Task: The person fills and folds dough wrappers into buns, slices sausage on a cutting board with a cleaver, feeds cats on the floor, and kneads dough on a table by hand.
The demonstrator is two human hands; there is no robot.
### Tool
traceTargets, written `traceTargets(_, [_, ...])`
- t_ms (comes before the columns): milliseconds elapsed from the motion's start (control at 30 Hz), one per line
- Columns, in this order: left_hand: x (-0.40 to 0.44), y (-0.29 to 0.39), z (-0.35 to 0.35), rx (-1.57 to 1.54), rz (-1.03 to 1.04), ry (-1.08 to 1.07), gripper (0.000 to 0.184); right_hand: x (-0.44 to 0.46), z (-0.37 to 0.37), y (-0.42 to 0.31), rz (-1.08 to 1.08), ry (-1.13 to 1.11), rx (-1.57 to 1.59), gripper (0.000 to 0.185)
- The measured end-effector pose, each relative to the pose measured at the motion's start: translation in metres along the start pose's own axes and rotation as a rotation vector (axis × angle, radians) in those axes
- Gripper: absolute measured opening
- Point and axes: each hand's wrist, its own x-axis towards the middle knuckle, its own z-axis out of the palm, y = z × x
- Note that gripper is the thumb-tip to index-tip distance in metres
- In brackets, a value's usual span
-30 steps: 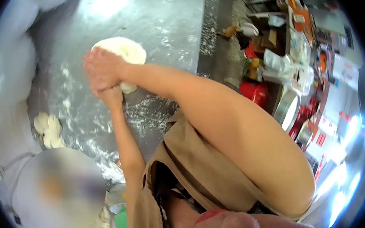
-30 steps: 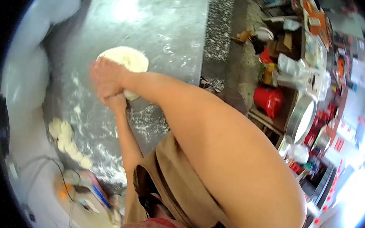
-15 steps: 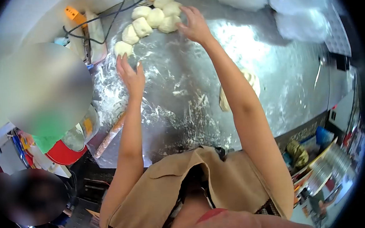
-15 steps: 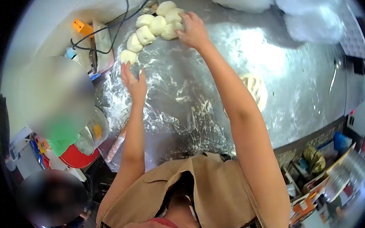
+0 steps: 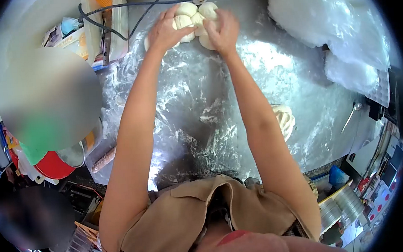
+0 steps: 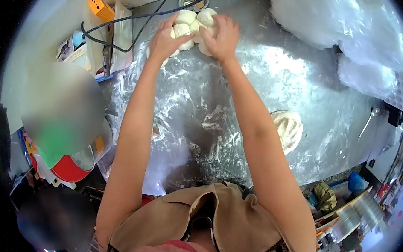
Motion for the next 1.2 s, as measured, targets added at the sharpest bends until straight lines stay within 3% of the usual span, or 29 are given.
traceTargets(67, [-0.012, -0.006, 0.02, -0.081, 0.081, 0.117, 0.068, -0.032, -0.005, -0.008, -0.222, 0.157, 0.008, 0.057])
traceTargets(133, [-0.052, 0.004, 0.032, -0.184, 0.038, 0.069, 0.06, -0.074, -0.015, -0.015, -0.251, 0.199, -0.041, 0.059])
traceTargets(267, [-0.181, 0.044, 0.064, -0.325, 0.094, 0.115, 0.047, -0.195, -0.062, -0.028, -0.021, 0.157, -0.076, 0.057])
traceTargets(367, [-0.267, 0.074, 0.092, -0.604, -0.098, 0.081, 0.042, -0.276, -0.103, -0.038, 0.202, 0.134, -0.1, 0.052])
traceTargets(400, [-0.285, 0.081, 0.099, -0.617, -0.107, 0.055, 0.042, -0.29, -0.116, -0.044, 0.223, 0.133, -0.12, 0.052])
traceTargets(467, [-0.313, 0.093, 0.11, -1.04, -0.421, 0.007, 0.036, -0.303, -0.142, -0.058, 0.188, 0.131, -0.168, 0.047])
traceTargets(533, [-0.328, 0.096, 0.102, -1.225, -0.448, -0.091, 0.031, -0.306, -0.165, -0.081, 0.182, 0.145, -0.16, 0.043])
traceTargets(600, [-0.342, 0.091, 0.088, -1.107, -0.294, -0.115, 0.031, -0.309, -0.175, -0.101, 0.134, 0.13, -0.026, 0.043])
traceTargets(633, [-0.35, 0.085, 0.077, -0.89, -0.26, -0.149, 0.03, -0.317, -0.173, -0.111, 0.217, 0.159, -0.01, 0.043])
traceTargets(667, [-0.356, 0.073, 0.069, -0.522, -0.03, -0.072, 0.033, -0.327, -0.164, -0.116, 0.284, 0.18, 0.077, 0.044])
traceTargets(733, [-0.372, 0.056, 0.054, -0.095, 0.209, 0.074, 0.036, -0.349, -0.145, -0.125, 0.196, 0.155, -0.026, 0.045])
traceTargets(767, [-0.384, 0.047, 0.048, 0.01, 0.178, 0.024, 0.039, -0.359, -0.139, -0.128, 0.1, 0.105, -0.016, 0.045])
traceTargets(867, [-0.399, 0.041, 0.033, 0.031, 0.202, -0.08, 0.041, -0.386, -0.133, -0.128, 0.057, -0.101, -0.041, 0.03])
traceTargets(1000, [-0.391, 0.052, 0.035, 0.055, 0.137, -0.24, 0.03, -0.394, -0.123, -0.103, 0.233, -0.061, -0.127, 0.021])
traceTargets(1067, [-0.376, 0.056, 0.046, 0.066, 0.144, -0.205, 0.026, -0.386, -0.119, -0.095, 0.223, -0.11, -0.277, 0.019])
traceTargets(1200, [-0.362, 0.051, 0.052, 0.13, 0.194, -0.173, 0.03, -0.372, -0.12, -0.096, 0.252, -0.087, -0.267, 0.022])
